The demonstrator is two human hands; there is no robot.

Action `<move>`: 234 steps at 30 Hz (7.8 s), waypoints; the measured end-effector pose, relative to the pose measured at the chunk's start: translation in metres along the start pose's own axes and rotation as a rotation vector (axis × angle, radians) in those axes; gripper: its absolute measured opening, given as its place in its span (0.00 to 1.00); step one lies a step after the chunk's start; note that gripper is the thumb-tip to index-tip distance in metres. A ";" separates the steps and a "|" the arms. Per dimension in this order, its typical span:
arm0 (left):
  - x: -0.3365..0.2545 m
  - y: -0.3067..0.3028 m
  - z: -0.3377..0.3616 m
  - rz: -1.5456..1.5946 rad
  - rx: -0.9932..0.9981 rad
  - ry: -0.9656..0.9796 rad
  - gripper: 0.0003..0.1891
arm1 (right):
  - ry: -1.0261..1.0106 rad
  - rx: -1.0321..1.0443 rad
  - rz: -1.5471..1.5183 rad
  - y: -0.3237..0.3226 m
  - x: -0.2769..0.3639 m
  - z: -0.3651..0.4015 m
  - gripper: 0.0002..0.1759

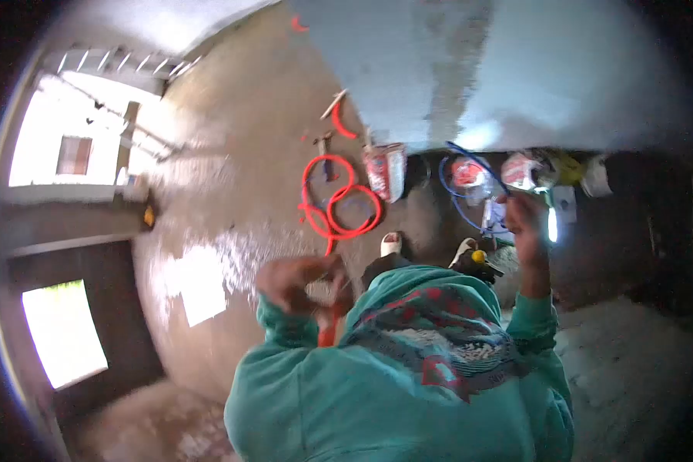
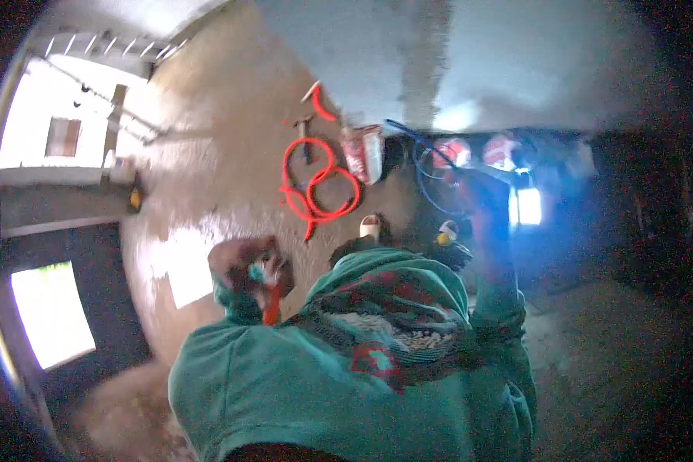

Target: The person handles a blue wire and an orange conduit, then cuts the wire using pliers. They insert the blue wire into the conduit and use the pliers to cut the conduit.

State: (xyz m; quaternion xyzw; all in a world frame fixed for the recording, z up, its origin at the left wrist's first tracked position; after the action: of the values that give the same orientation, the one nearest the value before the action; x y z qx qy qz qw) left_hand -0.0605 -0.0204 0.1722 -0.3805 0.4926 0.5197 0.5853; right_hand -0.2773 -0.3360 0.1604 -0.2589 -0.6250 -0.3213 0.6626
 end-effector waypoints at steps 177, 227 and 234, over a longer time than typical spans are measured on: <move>0.035 -0.057 -0.130 -0.359 -0.553 0.103 0.18 | 0.029 0.962 0.791 0.070 -0.004 -0.071 0.19; 0.039 -0.027 -0.173 -0.210 -0.459 0.019 0.22 | -0.591 0.501 0.769 0.072 -0.041 -0.029 0.11; 0.035 -0.022 -0.182 -0.310 -0.265 0.102 0.18 | -0.562 0.531 0.725 0.061 -0.039 -0.027 0.07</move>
State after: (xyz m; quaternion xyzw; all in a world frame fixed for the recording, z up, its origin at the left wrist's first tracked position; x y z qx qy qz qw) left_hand -0.0729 -0.1901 0.0961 -0.5513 0.3843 0.4636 0.5774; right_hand -0.2144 -0.3120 0.1224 -0.3577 -0.7087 0.1794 0.5810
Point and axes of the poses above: each hand's wrist, its own z-axis away from the middle knuckle, its own y-axis out of the palm, x = y × z, the point moved 4 cm from there along -z, towards the middle knuckle, and after that the axes turned 4 degrees about z, right-handed, at the moved point
